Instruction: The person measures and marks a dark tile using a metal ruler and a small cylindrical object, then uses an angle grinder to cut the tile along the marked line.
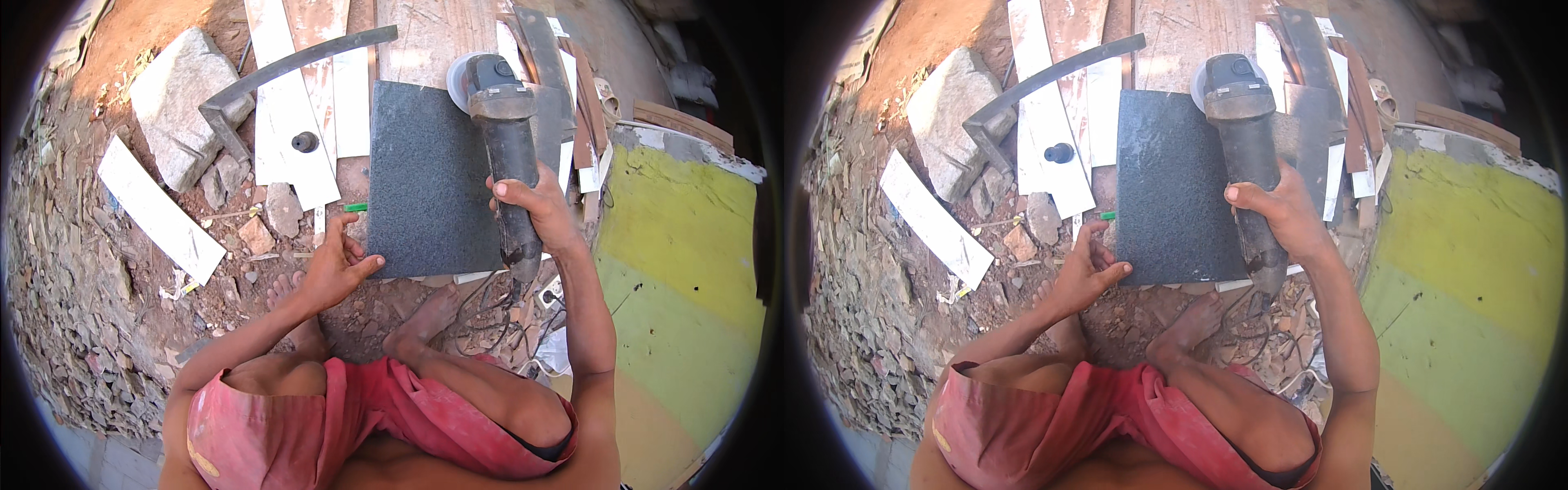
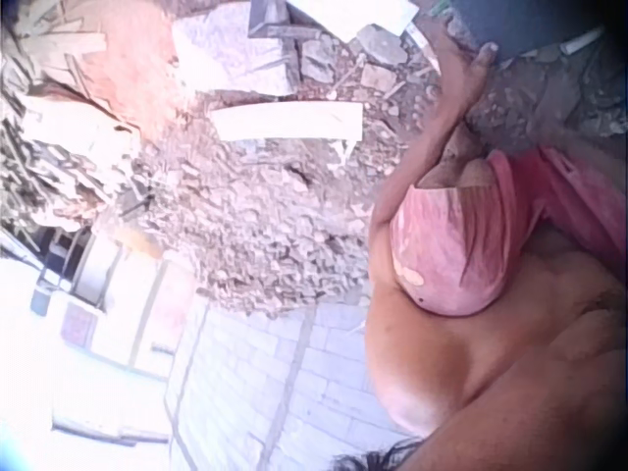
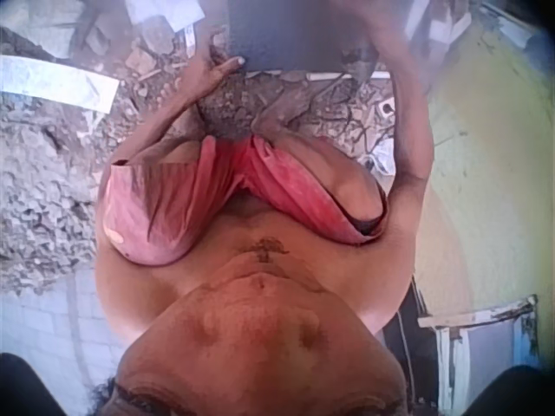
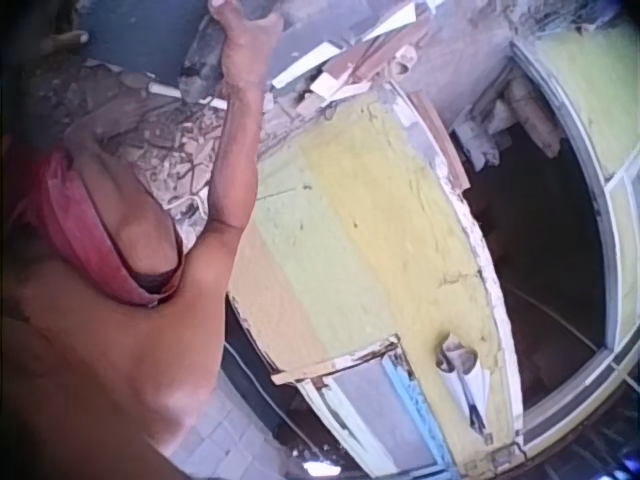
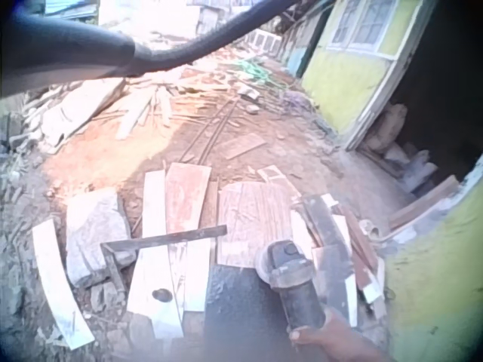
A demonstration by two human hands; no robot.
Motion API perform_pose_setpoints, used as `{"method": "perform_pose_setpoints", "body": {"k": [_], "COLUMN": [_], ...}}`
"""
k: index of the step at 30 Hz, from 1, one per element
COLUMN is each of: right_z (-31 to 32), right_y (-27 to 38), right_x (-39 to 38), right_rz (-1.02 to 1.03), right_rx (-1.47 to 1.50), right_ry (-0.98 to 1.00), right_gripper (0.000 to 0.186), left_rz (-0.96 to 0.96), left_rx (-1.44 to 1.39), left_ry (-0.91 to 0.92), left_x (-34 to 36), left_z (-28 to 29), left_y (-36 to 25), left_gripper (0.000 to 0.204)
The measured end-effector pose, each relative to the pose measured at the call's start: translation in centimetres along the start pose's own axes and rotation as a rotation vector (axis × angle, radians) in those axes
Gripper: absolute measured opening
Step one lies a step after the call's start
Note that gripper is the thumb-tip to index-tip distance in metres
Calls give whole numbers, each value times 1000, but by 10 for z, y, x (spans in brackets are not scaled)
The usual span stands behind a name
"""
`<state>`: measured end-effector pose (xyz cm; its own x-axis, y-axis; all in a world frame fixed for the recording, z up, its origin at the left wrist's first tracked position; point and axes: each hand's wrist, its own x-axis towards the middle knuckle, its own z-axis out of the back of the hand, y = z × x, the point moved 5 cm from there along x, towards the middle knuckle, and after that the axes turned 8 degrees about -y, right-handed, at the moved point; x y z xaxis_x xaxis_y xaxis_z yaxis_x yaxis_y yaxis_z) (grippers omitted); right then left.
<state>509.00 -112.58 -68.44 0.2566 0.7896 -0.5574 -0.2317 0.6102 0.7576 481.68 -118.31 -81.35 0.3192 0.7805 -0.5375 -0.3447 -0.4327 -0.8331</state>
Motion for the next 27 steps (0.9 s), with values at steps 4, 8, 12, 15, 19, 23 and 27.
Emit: {"method": "perform_pose_setpoints", "body": {"k": [4,8,12,15,19,23,27], "right_z": [-3,3,3,4,2,-2,-6], "right_y": [1,-4,-6,-9,-6,-6,-6], "right_x": [6,11,16,19,21,22,21], "right_rz": [3,50,68,72,56,60,60], "right_rx": [18,-17,-41,-47,-36,-61,-55], "right_ry": [59,66,95,90,86,112,90], "right_gripper": [67,68,67,66,64,67,71], "left_rz": [-16,-6,0,3,-6,-4,-4], "left_rx": [-89,-134,-204,-151,-143,-187,-178], "left_ry": [20,40,38,35,21,21,22], "left_x": [-5,-1,7,7,7,7,8], "left_z": [-17,-22,-19,-18,-18,-20,-19], "left_y": [18,20,15,15,14,16,18], "left_gripper": [79,81,80,79,80,80,80]}}
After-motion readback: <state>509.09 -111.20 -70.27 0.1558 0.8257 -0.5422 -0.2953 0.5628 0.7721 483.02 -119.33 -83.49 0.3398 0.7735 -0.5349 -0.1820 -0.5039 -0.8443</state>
